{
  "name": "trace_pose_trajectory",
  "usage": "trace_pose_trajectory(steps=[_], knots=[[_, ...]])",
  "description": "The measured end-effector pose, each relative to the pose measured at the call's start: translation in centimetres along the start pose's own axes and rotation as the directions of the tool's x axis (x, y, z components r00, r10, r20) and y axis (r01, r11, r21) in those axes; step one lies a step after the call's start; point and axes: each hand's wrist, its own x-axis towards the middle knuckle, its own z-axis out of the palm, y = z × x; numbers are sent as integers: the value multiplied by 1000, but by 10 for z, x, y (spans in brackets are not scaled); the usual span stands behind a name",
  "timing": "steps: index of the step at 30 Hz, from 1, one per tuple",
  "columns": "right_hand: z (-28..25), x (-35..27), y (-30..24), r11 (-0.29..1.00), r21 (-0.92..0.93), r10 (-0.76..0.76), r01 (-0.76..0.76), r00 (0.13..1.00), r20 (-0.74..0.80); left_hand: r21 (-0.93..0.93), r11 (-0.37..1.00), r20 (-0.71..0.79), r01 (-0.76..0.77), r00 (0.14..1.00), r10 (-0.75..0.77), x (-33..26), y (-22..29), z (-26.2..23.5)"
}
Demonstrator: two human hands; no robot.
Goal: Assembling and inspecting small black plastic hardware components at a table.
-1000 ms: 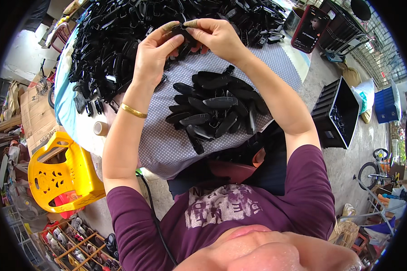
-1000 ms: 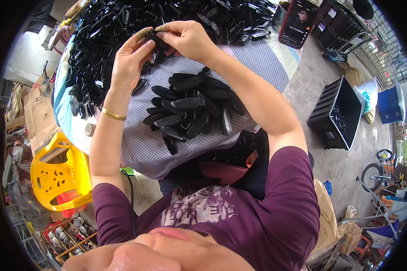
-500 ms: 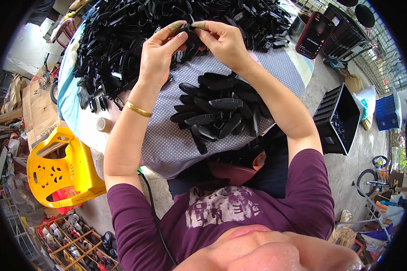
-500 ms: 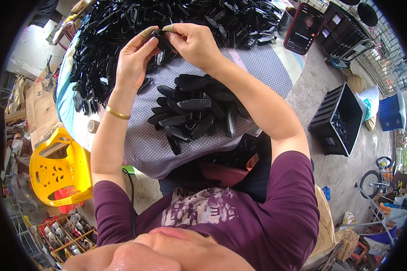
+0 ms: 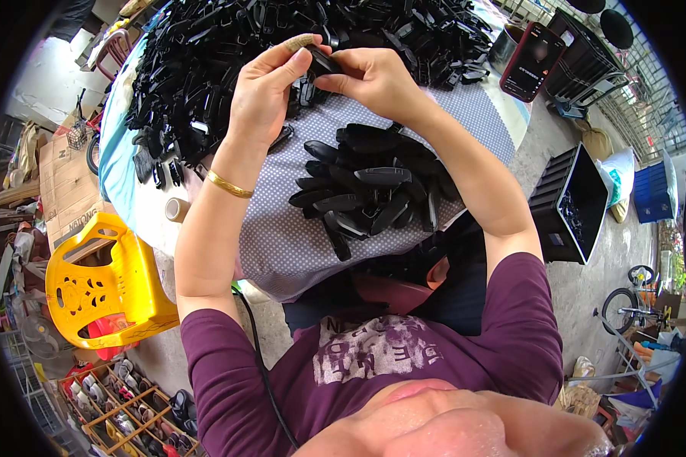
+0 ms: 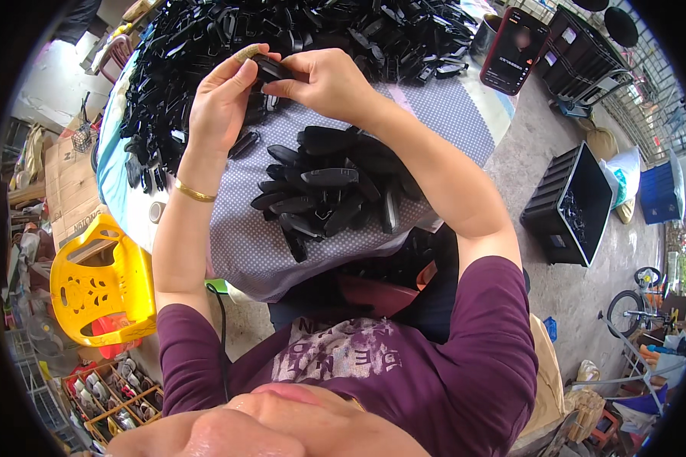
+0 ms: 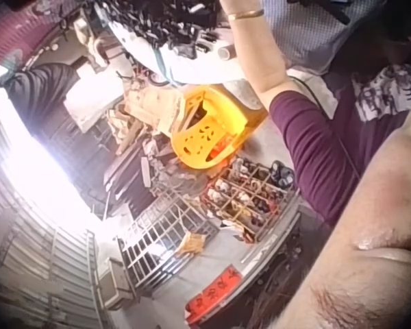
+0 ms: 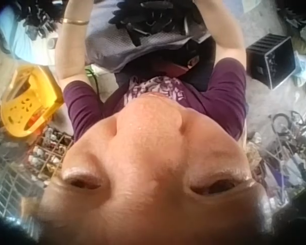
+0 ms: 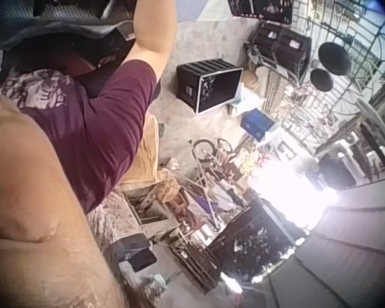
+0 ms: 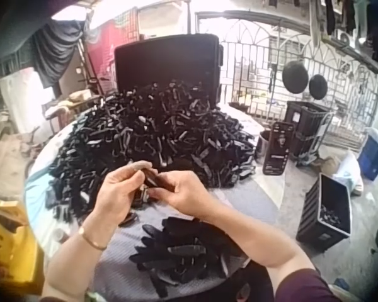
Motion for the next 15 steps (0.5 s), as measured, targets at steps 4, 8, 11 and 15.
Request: trace_pose_trajectory(steps=[4,8,11,15], knots=[[2,-4,-6,971,-169,-183,168,980,-76,38,998,49,-60,997,58,-4,5,3],[-14,5,8,990,-107,-66,88,979,193,380,924,111,42,990,-90,3,19,-10],[-34,7,7,968,-251,127,16,829,545,829,555,123,-62,990,-73,-11,42,-19],[-34,2,20,976,-215,179,-41,714,677,986,-135,23,-95,888,-459,-19,50,-4]])
